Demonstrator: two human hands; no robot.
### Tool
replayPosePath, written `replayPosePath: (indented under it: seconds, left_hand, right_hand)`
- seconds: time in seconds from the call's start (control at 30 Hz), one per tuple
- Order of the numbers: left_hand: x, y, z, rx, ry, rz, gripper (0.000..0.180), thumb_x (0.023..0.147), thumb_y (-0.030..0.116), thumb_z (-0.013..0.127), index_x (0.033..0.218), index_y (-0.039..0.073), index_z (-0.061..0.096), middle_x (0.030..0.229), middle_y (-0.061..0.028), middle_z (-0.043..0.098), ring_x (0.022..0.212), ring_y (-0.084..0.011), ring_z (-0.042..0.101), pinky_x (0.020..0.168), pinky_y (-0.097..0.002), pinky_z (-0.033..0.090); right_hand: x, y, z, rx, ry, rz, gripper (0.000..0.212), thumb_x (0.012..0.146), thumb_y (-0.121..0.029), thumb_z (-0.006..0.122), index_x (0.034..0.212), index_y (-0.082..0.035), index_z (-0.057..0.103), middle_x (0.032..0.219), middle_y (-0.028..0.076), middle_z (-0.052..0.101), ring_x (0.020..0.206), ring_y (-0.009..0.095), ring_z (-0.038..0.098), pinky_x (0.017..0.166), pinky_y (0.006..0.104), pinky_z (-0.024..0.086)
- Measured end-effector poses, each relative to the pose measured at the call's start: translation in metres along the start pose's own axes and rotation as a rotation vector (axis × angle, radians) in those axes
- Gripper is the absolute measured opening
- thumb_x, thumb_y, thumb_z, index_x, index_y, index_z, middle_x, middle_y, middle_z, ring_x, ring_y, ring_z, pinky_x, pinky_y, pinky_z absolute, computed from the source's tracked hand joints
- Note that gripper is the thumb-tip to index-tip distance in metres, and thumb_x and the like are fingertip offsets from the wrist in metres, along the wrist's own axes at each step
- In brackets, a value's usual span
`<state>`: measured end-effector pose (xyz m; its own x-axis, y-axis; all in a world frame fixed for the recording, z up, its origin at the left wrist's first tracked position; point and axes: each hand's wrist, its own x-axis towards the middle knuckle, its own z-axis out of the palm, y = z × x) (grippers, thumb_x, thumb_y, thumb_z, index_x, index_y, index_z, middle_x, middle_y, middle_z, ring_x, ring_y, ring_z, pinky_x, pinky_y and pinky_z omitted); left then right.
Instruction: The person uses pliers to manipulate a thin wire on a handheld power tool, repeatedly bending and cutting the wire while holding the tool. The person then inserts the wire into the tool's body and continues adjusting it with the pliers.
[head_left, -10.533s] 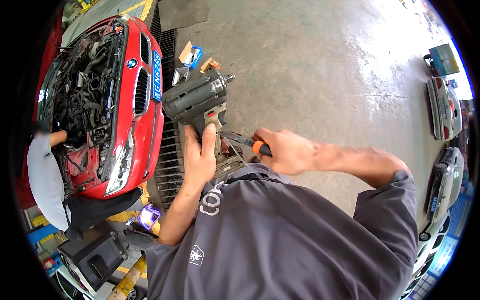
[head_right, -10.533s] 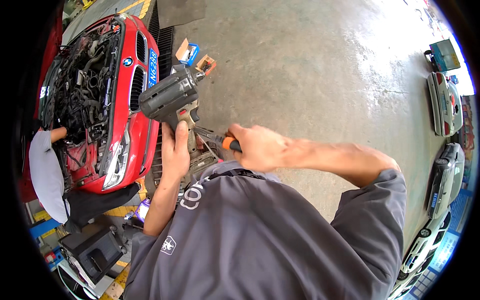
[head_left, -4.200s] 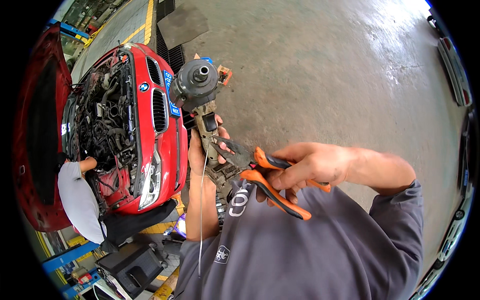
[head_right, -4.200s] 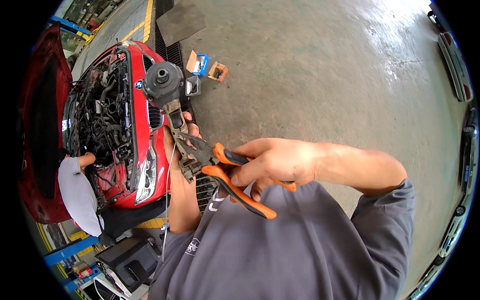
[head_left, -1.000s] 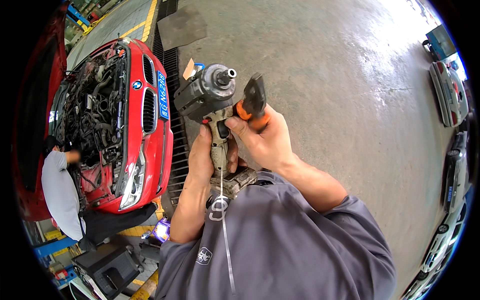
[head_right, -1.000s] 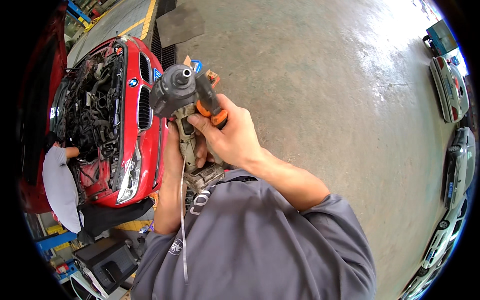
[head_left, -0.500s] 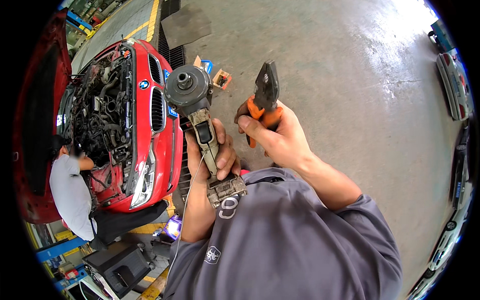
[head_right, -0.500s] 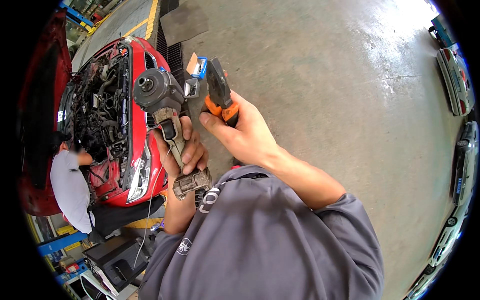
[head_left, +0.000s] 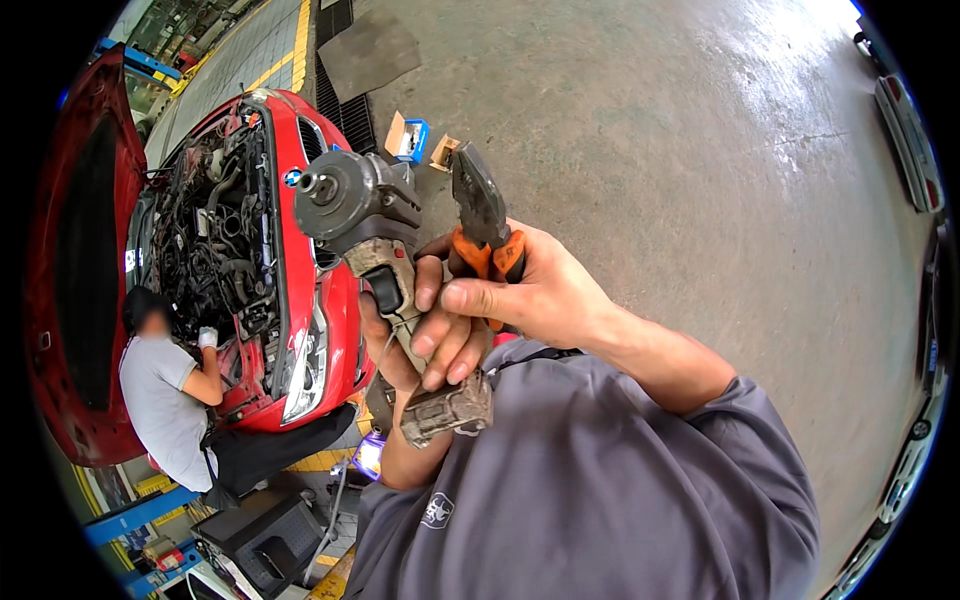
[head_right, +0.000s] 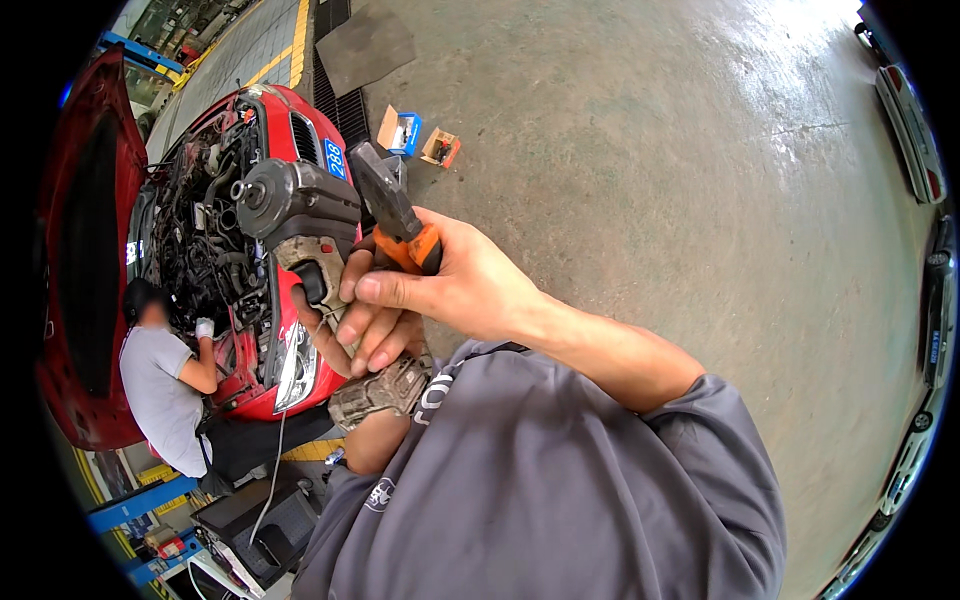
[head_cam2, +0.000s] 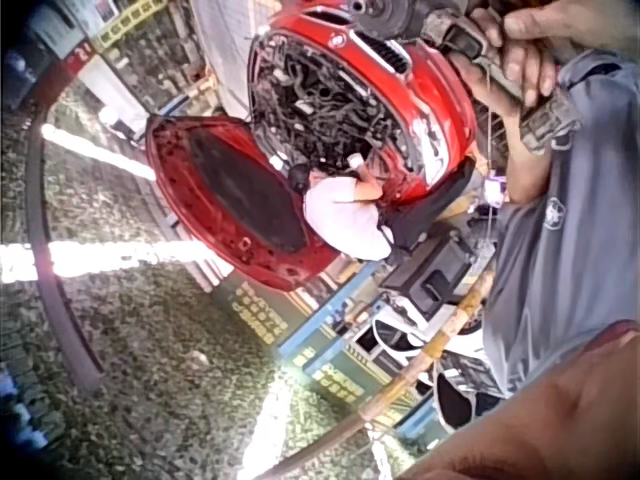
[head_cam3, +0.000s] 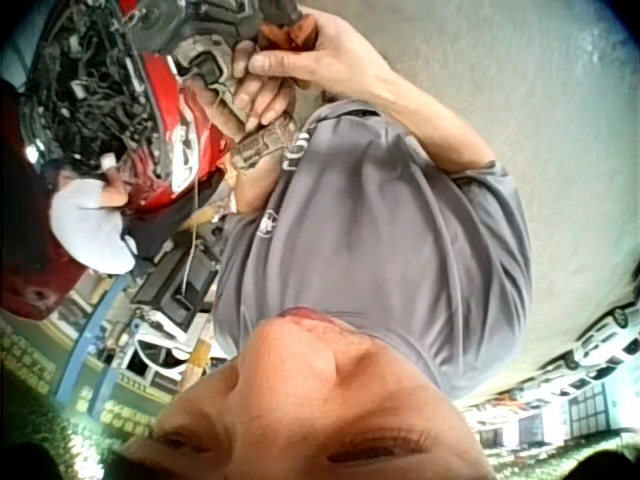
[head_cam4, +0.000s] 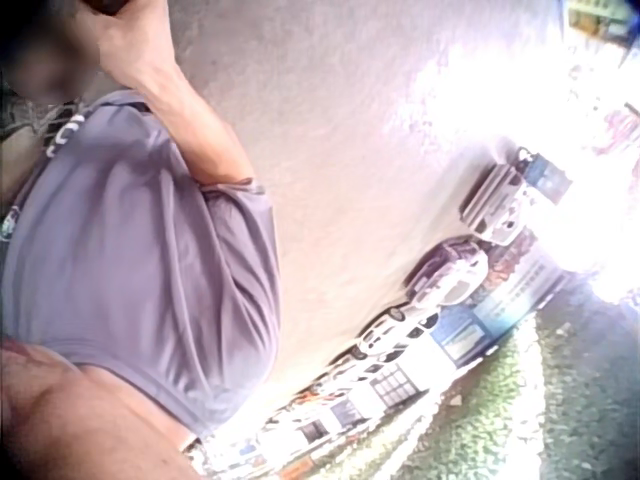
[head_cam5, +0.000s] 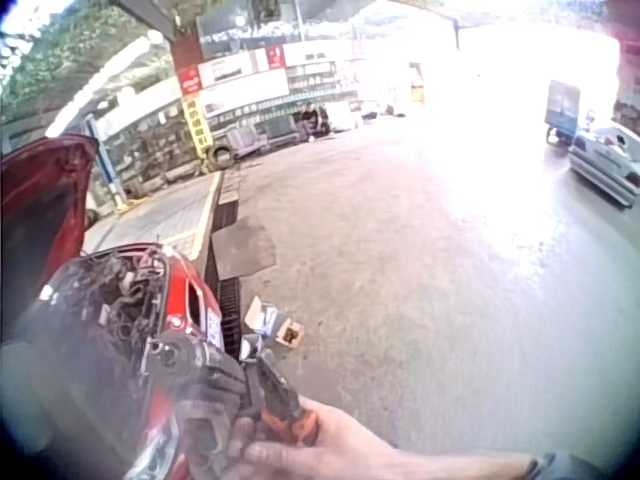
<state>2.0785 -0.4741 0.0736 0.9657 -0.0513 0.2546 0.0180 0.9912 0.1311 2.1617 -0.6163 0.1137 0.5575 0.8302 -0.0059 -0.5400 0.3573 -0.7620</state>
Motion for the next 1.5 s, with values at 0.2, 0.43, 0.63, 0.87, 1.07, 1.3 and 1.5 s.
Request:
replayPosePath:
  seconds: [0.2, 0.43, 0.63, 0.87, 1.07, 1.3, 1.5]
  left_hand:
    - [-0.01, -0.003, 0.013, 0.275, 0.19, 0.051, 0.055, 0.102, 0.061, 0.05, 0.105, 0.007, 0.049, 0.061, 0.0024, 0.054, 0.04, -0.0117, 0.054, 0.05, -0.03, 0.053]
    - [-0.007, 0.005, 0.012, 0.506, 0.347, 0.028, 0.078, 0.102, 0.072, 0.031, 0.132, 0.005, 0.056, 0.061, -0.0003, 0.051, 0.039, -0.0131, 0.049, 0.047, -0.0313, 0.049]
    - [-0.002, -0.001, 0.022, 0.631, 0.512, -0.061, 0.1, 0.093, 0.086, 0.017, 0.143, 0.004, 0.046, 0.059, -0.0009, 0.051, 0.039, -0.0154, 0.049, 0.046, -0.0302, 0.05]
    - [0.001, 0.002, 0.013, 0.851, 0.565, 0.014, 0.09, 0.099, 0.077, 0.016, 0.139, 0.004, 0.05, 0.087, -0.0114, 0.067, 0.046, -0.0163, 0.054, 0.042, -0.027, 0.045]
    - [-0.003, 0.003, 0.005, 0.893, 0.539, -0.007, 0.082, 0.104, 0.069, 0.018, 0.131, 0.001, 0.055, 0.091, -0.0125, 0.068, 0.051, -0.0168, 0.058, 0.044, -0.0274, 0.047]
    - [0.001, 0.005, 0.007, 0.985, 0.562, 0.072, 0.076, 0.107, 0.061, 0.029, 0.133, -0.005, 0.056, 0.092, -0.0144, 0.07, 0.056, -0.0171, 0.061, 0.047, -0.0278, 0.049]
    - [0.0, 0.006, 0.003, 1.041, 0.522, 0.112, 0.079, 0.104, 0.067, 0.034, 0.129, -0.004, 0.057, 0.086, -0.0131, 0.07, 0.055, -0.0166, 0.062, 0.047, -0.0272, 0.05]
  right_hand:
    - [-0.005, -0.014, 0.009, -0.064, -0.017, 0.119, 0.031, 0.101, -0.002, 0.062, 0.128, 0.006, 0.048, 0.086, 0.016, 0.072, 0.076, 0.027, 0.076, 0.056, 0.0349, 0.064]
    - [0.0, -0.016, 0.016, -0.173, 0.129, 0.078, 0.036, 0.097, -0.007, 0.07, 0.126, 0.003, 0.051, 0.081, 0.01, 0.07, 0.068, 0.02, 0.073, 0.05, 0.0317, 0.058]
    - [-0.002, -0.012, 0.012, -0.254, 0.186, 0.104, 0.046, 0.093, -0.005, 0.075, 0.13, 0.002, 0.05, 0.081, 0.008, 0.068, 0.063, 0.017, 0.07, 0.049, 0.0311, 0.056]
    - [-0.01, 0.0, 0.022, -0.391, 0.268, -0.036, 0.045, 0.091, -0.002, 0.077, 0.129, 0.001, 0.052, 0.086, 0.006, 0.067, 0.062, 0.012, 0.068, 0.053, 0.0287, 0.055]
    - [-0.012, -0.006, 0.021, -0.529, 0.299, -0.038, 0.031, 0.091, -0.006, 0.077, 0.112, 0.001, 0.057, 0.084, 0.006, 0.071, 0.062, 0.01, 0.067, 0.055, 0.0289, 0.055]
    - [-0.009, 0.003, 0.013, -0.32, 0.259, -0.052, 0.025, 0.093, -0.005, 0.076, 0.108, 0.0, 0.056, 0.083, 0.003, 0.065, 0.063, 0.009, 0.063, 0.057, 0.0279, 0.053]
    - [-0.009, 0.013, 0.01, -0.315, 0.274, -0.118, 0.024, 0.095, -0.006, 0.074, 0.11, -0.001, 0.056, 0.083, 0.003, 0.064, 0.066, 0.009, 0.063, 0.06, 0.0274, 0.052]
